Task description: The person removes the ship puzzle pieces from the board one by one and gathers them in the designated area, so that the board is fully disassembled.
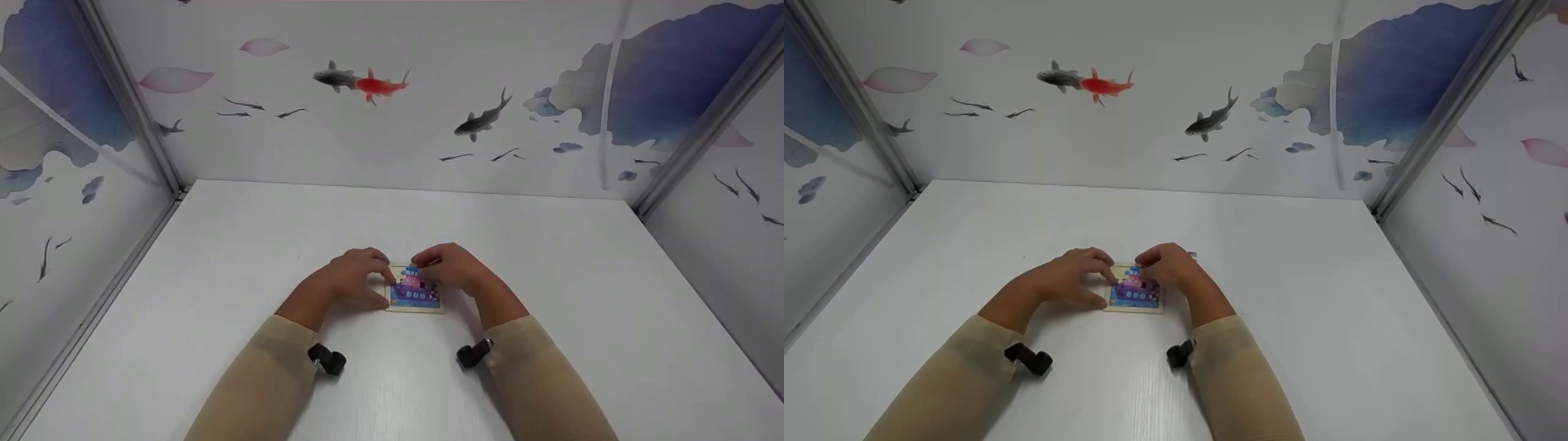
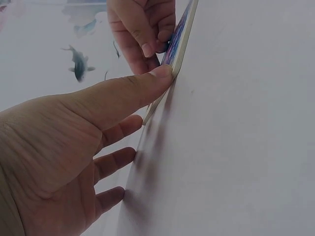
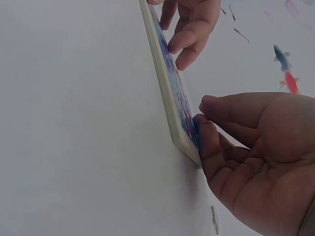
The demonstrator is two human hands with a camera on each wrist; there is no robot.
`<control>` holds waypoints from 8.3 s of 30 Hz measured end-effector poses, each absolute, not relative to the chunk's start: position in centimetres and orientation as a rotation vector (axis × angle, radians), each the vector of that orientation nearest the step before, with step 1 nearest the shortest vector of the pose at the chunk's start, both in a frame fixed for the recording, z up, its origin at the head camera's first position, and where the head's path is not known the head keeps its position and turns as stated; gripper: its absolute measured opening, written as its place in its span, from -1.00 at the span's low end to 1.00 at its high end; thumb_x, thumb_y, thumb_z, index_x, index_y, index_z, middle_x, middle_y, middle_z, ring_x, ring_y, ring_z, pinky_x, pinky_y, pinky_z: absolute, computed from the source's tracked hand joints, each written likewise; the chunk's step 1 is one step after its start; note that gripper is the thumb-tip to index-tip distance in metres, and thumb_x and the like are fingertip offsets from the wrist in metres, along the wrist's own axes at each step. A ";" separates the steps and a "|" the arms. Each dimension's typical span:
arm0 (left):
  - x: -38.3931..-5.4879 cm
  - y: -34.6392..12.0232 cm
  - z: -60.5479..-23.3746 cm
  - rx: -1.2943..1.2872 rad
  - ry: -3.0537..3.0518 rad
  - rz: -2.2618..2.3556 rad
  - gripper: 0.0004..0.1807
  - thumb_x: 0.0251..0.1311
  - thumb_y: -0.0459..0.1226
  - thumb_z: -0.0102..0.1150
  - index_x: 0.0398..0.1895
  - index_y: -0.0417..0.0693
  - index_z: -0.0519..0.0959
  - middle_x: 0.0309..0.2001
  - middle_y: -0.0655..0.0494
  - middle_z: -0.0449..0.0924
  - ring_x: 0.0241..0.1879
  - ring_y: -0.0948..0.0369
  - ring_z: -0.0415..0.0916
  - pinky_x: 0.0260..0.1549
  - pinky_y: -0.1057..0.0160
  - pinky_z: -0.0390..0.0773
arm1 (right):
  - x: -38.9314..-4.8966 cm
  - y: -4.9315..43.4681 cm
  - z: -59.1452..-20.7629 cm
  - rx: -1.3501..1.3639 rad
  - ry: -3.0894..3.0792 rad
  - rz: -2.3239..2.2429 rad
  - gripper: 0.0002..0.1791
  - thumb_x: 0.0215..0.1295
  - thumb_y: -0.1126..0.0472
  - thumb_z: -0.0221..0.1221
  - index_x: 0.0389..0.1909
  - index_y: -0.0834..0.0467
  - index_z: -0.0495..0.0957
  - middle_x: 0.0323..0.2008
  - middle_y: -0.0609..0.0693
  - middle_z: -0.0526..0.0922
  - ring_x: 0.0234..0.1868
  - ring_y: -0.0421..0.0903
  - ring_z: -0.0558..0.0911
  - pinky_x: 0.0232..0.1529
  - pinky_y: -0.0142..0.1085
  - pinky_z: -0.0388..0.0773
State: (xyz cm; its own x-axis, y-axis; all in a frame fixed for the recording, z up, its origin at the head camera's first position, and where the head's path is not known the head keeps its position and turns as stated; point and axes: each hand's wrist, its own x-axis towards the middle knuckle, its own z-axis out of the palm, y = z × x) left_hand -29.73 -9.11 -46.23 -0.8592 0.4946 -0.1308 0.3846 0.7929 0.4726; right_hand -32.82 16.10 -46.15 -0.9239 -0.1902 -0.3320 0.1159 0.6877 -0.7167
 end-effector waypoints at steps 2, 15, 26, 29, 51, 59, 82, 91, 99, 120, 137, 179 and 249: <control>-29.7 -9.1 -46.2 0.686 2.738 0.640 -0.62 0.16 0.02 0.56 0.06 0.40 0.76 0.45 0.25 0.49 0.56 0.02 0.28 0.57 -0.18 0.32 | -32.8 16.1 -46.2 -0.074 2.510 -1.108 -0.70 0.46 0.12 0.35 0.15 -0.17 0.75 0.13 -0.05 0.74 0.19 0.01 0.67 0.41 -0.01 0.58; -29.6 -9.1 -46.1 0.664 2.729 0.638 -0.63 0.16 0.04 0.57 0.05 0.44 0.75 0.44 0.29 0.48 0.57 0.03 0.25 0.59 -0.18 0.30 | -32.7 16.2 -46.3 -0.155 2.517 -1.127 -0.66 0.48 0.22 0.28 0.16 -0.17 0.77 0.18 -0.05 0.72 0.20 0.00 0.64 0.40 -0.01 0.59; -29.5 -8.9 -45.9 0.624 2.725 0.639 -0.63 0.15 0.03 0.58 0.05 0.46 0.76 0.43 0.29 0.48 0.57 0.05 0.25 0.58 -0.19 0.30 | -32.9 16.3 -46.5 -0.111 2.521 -1.138 -0.72 0.48 0.18 0.30 0.06 -0.22 0.80 0.11 -0.07 0.74 0.14 -0.01 0.66 0.31 -0.06 0.64; -29.4 -8.9 -45.8 0.614 2.724 0.645 -0.63 0.15 0.02 0.59 0.04 0.45 0.76 0.43 0.29 0.48 0.56 0.04 0.26 0.58 -0.19 0.31 | -32.9 16.4 -46.5 -0.092 2.526 -1.176 -0.77 0.49 0.17 0.30 0.00 -0.19 0.81 0.09 -0.05 0.74 0.15 0.01 0.63 0.34 -0.05 0.61; -29.4 -9.0 -46.1 0.617 2.718 0.675 -0.65 0.12 0.04 0.59 -0.01 0.46 0.75 0.43 0.30 0.47 0.59 0.05 0.23 0.59 -0.21 0.30 | -33.3 17.9 -46.5 -0.035 2.488 -1.322 -0.81 0.52 0.05 0.30 0.02 -0.15 0.82 0.09 -0.05 0.76 0.03 -0.02 0.68 0.12 -0.25 0.70; -29.5 -9.0 -46.4 0.634 2.735 0.649 -0.65 0.13 0.02 0.58 0.01 0.43 0.75 0.45 0.30 0.47 0.60 0.05 0.22 0.59 -0.21 0.28 | -34.8 22.2 -45.7 0.059 2.436 -1.470 -0.75 0.51 0.01 0.32 0.11 -0.05 0.76 0.08 0.03 0.73 -0.02 -0.01 0.67 0.01 -0.33 0.71; -30.0 -9.2 -46.4 0.721 2.722 0.615 -0.63 0.18 0.03 0.53 0.06 0.36 0.75 0.46 0.22 0.47 0.60 -0.01 0.23 0.60 -0.20 0.27 | -35.0 33.7 -46.6 0.244 2.346 -1.586 -0.53 0.51 0.02 0.33 0.34 0.09 0.63 0.31 0.06 0.57 0.09 -0.12 0.67 0.09 -0.43 0.70; -29.9 -9.2 -46.4 0.720 2.724 0.613 -0.62 0.18 0.03 0.54 0.07 0.34 0.75 0.46 0.21 0.47 0.60 -0.03 0.23 0.61 -0.21 0.23 | -35.1 34.1 -47.0 0.261 2.286 -1.605 -0.54 0.53 0.06 0.30 0.35 0.15 0.61 0.18 0.04 0.67 -0.04 -0.20 0.76 0.07 -0.39 0.73; -29.6 -9.0 -46.3 0.650 2.731 0.629 -0.64 0.16 0.01 0.55 0.04 0.40 0.75 0.47 0.24 0.46 0.60 0.01 0.22 0.60 -0.21 0.27 | -35.1 33.5 -46.8 0.209 2.385 -1.476 -0.49 0.53 -0.02 0.29 0.36 0.15 0.61 0.13 0.06 0.73 -0.11 -0.21 0.76 0.00 -0.43 0.72; -29.5 -8.9 -46.2 0.646 2.732 0.629 -0.62 0.16 0.01 0.57 0.06 0.39 0.75 0.48 0.25 0.46 0.61 0.02 0.21 0.61 -0.22 0.23 | -34.6 34.2 -47.1 0.332 2.277 -1.675 -0.43 0.49 -0.08 0.33 0.36 0.15 0.60 -0.06 -0.03 0.84 -0.14 -0.20 0.79 0.01 -0.41 0.74; -29.9 -9.2 -46.6 0.702 2.721 0.649 -0.67 0.17 0.04 0.55 0.02 0.43 0.74 0.46 0.25 0.47 0.61 0.00 0.22 0.61 -0.23 0.23 | -34.7 34.2 -47.5 0.299 2.331 -1.698 -0.47 0.56 -0.09 0.25 0.36 0.14 0.60 0.12 0.00 0.76 -0.01 -0.15 0.72 0.06 -0.40 0.72; -29.5 -8.8 -46.3 0.619 2.722 0.644 -0.64 0.14 0.03 0.57 0.01 0.45 0.74 0.46 0.31 0.46 0.60 0.05 0.22 0.60 -0.22 0.26 | -33.4 18.4 -44.8 -0.086 2.467 -1.251 -0.69 0.43 -0.03 0.38 0.11 -0.05 0.77 0.06 0.00 0.77 0.00 -0.01 0.68 0.06 -0.25 0.69; -29.7 -9.1 -46.2 0.679 2.723 0.630 -0.62 0.14 0.03 0.56 0.04 0.39 0.74 0.45 0.25 0.47 0.59 0.02 0.23 0.61 -0.20 0.24 | -33.8 20.1 -45.9 -0.154 2.469 -1.277 -0.79 0.45 0.09 0.36 0.05 -0.06 0.77 0.05 0.02 0.74 -0.01 -0.03 0.72 0.06 -0.28 0.74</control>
